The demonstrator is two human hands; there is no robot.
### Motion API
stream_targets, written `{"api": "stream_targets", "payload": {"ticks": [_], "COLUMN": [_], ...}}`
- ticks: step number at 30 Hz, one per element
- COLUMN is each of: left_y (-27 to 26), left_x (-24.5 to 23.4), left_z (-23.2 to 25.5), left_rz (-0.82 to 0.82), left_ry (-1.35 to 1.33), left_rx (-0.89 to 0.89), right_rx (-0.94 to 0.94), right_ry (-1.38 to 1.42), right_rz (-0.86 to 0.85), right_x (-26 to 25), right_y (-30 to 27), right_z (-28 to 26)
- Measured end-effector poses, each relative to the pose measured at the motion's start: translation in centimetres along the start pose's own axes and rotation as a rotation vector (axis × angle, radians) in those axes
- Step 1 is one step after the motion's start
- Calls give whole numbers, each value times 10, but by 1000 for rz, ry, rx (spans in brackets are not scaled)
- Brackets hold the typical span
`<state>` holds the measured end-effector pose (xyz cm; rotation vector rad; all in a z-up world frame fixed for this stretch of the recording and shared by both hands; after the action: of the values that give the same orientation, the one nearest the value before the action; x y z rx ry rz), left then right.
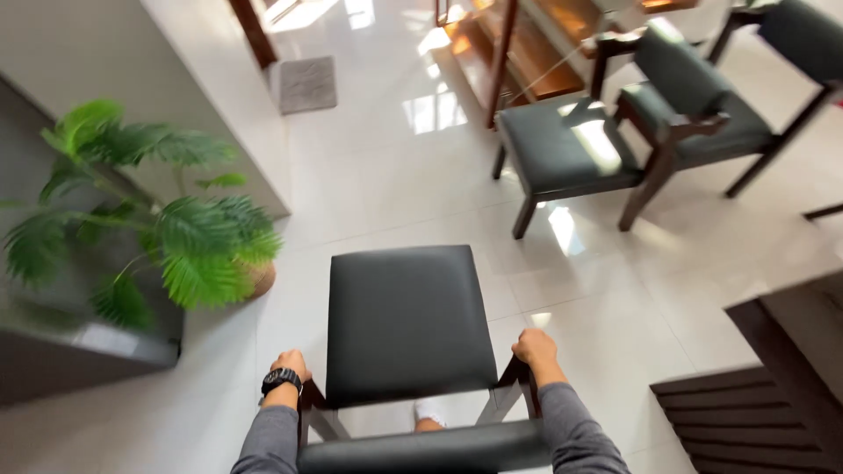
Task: Clearing used plates, cups, and utensils from a dining table and carrying them to the kitchen area.
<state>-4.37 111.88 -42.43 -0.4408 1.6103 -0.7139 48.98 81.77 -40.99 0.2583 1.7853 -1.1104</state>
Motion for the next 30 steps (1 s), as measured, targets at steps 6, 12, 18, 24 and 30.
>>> {"api": "stream_targets", "payload": {"ticks": [6,12,18,24,30], "left_y": [3,37,60,102,42], "left_x": [-2,1,27,37,-132], "left_z": [-43,-69,-96,-89,30], "left_rz": [8,4,-4,-232,303], "left_ry": [-160,-203,-199,17,-152], "left_rx": [-112,-158,-178,-120,364], "right_rx": [-70,-111,-139,-106,-128], "right_ry": [-66,-110,-158,-147,19], "right_rz": [-56,-82,-55,-94,-112], "right_x": [-13,-9,-13,15,-70], "right_y": [45,73,63,96,41], "right_z": [-77,-122,-153,-146,-185]}}
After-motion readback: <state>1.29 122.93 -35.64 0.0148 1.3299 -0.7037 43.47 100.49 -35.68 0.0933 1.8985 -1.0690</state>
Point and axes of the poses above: each hand's wrist, its own y-axis towards the middle knuckle, its own x-axis out of the palm, z = x × y, the point moved 5 cm from there along y, towards the middle knuckle, and after that the axes turned 7 degrees about -z, right-handed, at the moved point
